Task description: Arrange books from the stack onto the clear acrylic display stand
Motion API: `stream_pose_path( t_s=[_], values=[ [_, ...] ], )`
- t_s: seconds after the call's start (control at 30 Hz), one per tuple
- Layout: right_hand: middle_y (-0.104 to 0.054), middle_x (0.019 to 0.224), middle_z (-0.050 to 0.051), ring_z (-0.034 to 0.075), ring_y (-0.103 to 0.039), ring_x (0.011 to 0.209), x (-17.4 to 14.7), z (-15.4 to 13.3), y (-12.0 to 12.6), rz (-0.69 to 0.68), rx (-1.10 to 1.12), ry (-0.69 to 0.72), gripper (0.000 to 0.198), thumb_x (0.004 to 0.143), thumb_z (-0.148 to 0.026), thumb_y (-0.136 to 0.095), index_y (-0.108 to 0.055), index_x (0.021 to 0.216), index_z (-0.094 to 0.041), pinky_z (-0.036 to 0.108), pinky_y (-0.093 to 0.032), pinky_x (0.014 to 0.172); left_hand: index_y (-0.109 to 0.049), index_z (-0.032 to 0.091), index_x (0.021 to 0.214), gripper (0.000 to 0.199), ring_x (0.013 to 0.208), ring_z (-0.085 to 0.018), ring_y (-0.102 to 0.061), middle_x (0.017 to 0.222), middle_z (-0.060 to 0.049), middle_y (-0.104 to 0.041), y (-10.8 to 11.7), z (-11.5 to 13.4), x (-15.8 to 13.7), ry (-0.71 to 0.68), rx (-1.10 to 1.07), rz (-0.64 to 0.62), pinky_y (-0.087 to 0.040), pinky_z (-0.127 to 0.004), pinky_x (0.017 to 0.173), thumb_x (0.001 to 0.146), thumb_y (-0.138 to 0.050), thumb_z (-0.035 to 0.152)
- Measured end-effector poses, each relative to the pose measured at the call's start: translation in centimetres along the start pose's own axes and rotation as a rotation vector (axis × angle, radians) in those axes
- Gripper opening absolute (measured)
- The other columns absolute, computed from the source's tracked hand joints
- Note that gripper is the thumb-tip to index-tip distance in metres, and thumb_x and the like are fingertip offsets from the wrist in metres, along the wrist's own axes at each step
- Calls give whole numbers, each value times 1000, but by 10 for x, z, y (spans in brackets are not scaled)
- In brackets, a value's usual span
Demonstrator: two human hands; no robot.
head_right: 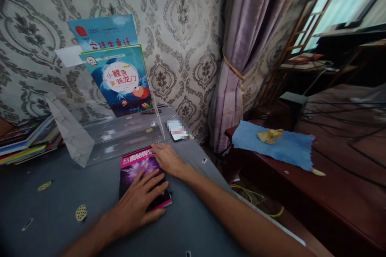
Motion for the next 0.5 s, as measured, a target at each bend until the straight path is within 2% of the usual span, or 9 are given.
stream_pose_path(
  t_s=[0.1,0.3,0.5],
  values=[
    [-68,125,13,24,-64,114,0,1,1,5,2,-11,26,98,-15,-47,-68,113,-18,41,-50,99,-51,26,142,50,140,-28,-46,146,-8,-56,2,5,-2,-52,9,52,-35,-59,116,98,-52,48],
    [-68,124,15,26,-63,114,1,4,1,-5,5,-26,25,98,-16,-48,-69,111,-16,43,-51,99,-52,24,140,49,135,-29,-51,141,-9,-60,6,11,-2,-103,78,103,-41,-57,111,99,-47,51],
    [-68,123,12,25,-62,114,1,6,2,8,50,-16,25,96,-16,-50,-66,115,-18,43,-49,100,-59,21,130,36,125,-26,-58,126,-10,-67,14,28,-5,-216,141,200,-48,-44,104,101,-49,39]
  ],
)
Point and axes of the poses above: each hand's wrist, its own x-axis towards the middle knuckle, its own y-axis out of the back of the hand, z = x × y, the point moved 10 cm from there along x, towards the middle knuckle
